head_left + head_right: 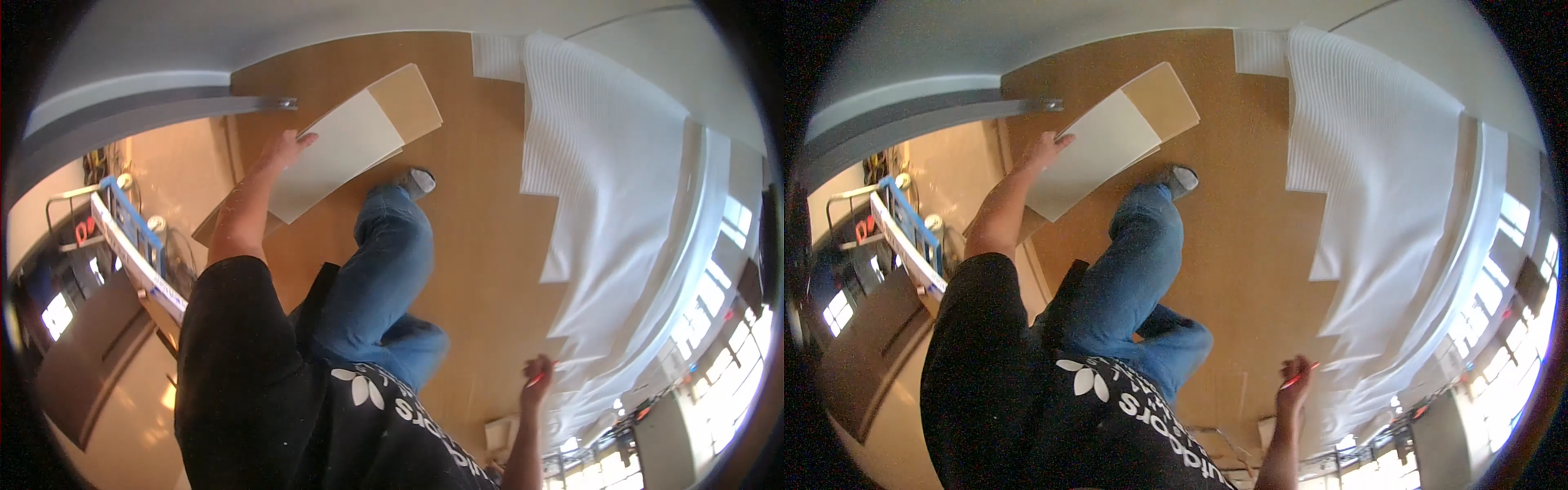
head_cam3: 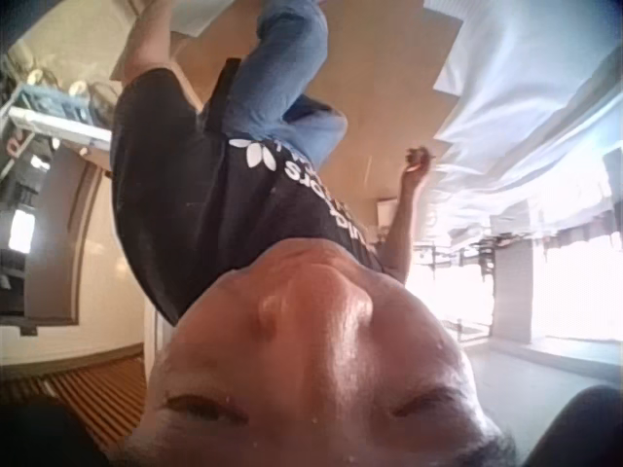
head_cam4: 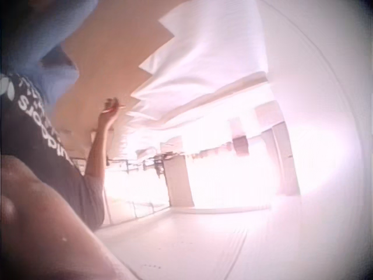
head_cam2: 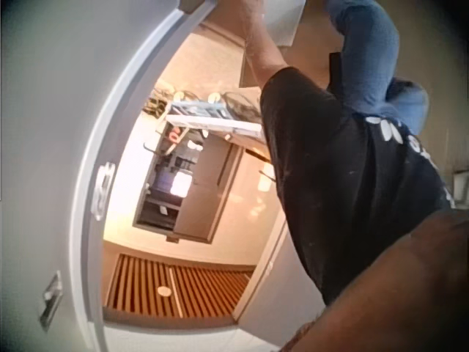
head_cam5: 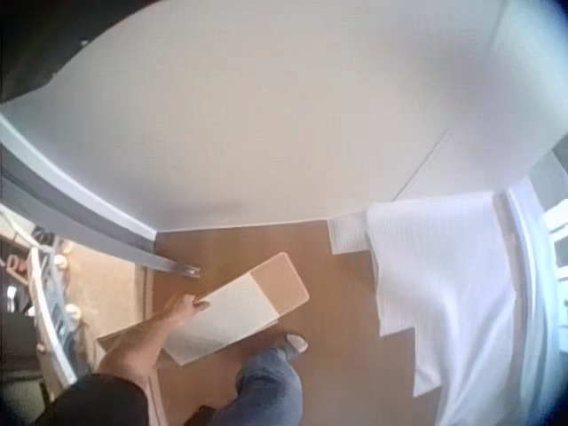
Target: The person uses a table saw to cut a flooring plank, then carries the cut pieces into another room and fits them onto the floor, marking the next cut with a pencil.
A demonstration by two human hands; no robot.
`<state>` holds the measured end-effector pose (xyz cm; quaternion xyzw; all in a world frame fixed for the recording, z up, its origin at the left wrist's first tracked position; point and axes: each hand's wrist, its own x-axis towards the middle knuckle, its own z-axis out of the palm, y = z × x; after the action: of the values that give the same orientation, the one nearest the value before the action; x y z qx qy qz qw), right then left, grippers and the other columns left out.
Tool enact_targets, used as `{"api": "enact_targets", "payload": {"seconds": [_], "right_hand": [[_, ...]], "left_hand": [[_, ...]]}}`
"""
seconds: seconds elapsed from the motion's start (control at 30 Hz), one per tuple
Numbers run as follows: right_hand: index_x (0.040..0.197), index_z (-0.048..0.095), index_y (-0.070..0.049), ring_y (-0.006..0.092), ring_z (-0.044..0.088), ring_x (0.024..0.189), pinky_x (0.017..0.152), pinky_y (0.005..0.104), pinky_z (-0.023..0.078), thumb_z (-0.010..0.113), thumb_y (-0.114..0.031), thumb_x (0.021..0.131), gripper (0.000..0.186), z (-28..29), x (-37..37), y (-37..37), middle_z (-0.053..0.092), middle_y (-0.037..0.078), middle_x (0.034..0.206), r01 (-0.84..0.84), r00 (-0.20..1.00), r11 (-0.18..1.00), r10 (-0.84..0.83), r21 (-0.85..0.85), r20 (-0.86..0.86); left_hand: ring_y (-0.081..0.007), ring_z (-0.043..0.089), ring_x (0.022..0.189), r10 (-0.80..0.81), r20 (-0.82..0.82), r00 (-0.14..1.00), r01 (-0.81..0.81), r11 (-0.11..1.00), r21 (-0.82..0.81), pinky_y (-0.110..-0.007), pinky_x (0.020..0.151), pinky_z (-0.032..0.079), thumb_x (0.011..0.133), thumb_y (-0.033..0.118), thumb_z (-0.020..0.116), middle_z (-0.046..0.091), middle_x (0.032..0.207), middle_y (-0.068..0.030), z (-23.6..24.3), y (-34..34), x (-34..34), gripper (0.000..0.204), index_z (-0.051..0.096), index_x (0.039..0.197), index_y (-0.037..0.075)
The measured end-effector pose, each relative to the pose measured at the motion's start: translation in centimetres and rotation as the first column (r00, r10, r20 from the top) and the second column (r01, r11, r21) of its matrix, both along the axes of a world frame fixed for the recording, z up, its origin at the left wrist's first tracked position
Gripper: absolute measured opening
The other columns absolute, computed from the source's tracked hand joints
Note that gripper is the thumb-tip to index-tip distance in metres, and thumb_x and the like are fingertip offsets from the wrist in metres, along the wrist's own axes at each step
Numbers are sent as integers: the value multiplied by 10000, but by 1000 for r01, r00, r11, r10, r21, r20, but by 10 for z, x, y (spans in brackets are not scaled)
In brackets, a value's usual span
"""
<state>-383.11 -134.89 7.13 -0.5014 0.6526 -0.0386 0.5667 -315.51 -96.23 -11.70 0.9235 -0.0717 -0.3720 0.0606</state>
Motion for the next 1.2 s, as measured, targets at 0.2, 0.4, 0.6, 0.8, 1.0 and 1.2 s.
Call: {"api": "enact_targets", "payload": {"seconds": [0.2, 0.4, 0.6, 0.8, 1.0, 1.2], "right_hand": [[1251, 573, -8, 166, 617, 907, 844, 317, 512, 598, -211, 1034, 298, -231, 24, 30, 660, 96, 1065, -130, 991, 941, 119, -311, -57], [1247, 571, -9, 178, 630, 924, 848, 323, 513, 611, -229, 1029, 312, -299, -5, 114, 669, 116, 1105, 22, 999, 948, -32, -317, -26], [1270, 530, -8, 177, 621, 896, 813, 330, 512, 562, -265, 1054, 338, -269, -6, 101, 668, 142, 1117, 57, 987, 922, -111, -382, -118], [1256, 537, 26, 181, 627, 937, 830, 331, 517, 576, -252, 1049, 349, -320, 120, 55, 663, 139, 1107, 77, 995, 942, -53, -327, 81], [1197, 622, 2, 189, 623, 1000, 893, 334, 499, 611, -163, 1016, 245, -354, 259, 63, 674, 106, 1068, -255, 966, 938, 259, -236, -14], [1204, 574, 45, 174, 632, 1022, 909, 312, 500, 672, -155, 980, 316, -381, 316, 69, 680, 105, 1050, -40, 921, 987, 95, -153, 377]], "left_hand": [[-412, 693, 1000, -126, 61, 990, 128, 991, -42, -484, 842, 535, 934, 685, 537, 704, 1108, -269, -200, 34, 47, 772, 680, 1158, -40], [-440, 676, 1037, -195, 76, 978, 196, 981, -1, -495, 904, 508, 953, 661, 521, 706, 1061, -289, -315, 63, 59, 734, 717, 1064, -38], [-431, 621, 1164, -162, -36, 986, 162, 987, 11, -506, 977, 484, 952, 610, 554, 645, 1238, -294, -322, 40, 48, 677, 660, 1198, -12], [-423, 242, 1493, -373, 306, 876, 352, 928, 124, -531, 1200, 255, 882, 521, 686, 171, 1639, -264, -301, 37, -27, 975, 243, 1555, -27], [-513, 33, 1519, -356, 286, 889, 370, 929, 8, -554, 1241, 78, 848, 563, 706, 36, 1607, -402, -308, -9, -77, 1188, 73, 1533, -174], [-551, 214, 1451, -416, 111, 903, 416, 909, 21, -610, 1176, 231, 754, 523, 830, 169, 1589, -373, -290, -70, -79, 1192, 173, 1572, -43]]}}
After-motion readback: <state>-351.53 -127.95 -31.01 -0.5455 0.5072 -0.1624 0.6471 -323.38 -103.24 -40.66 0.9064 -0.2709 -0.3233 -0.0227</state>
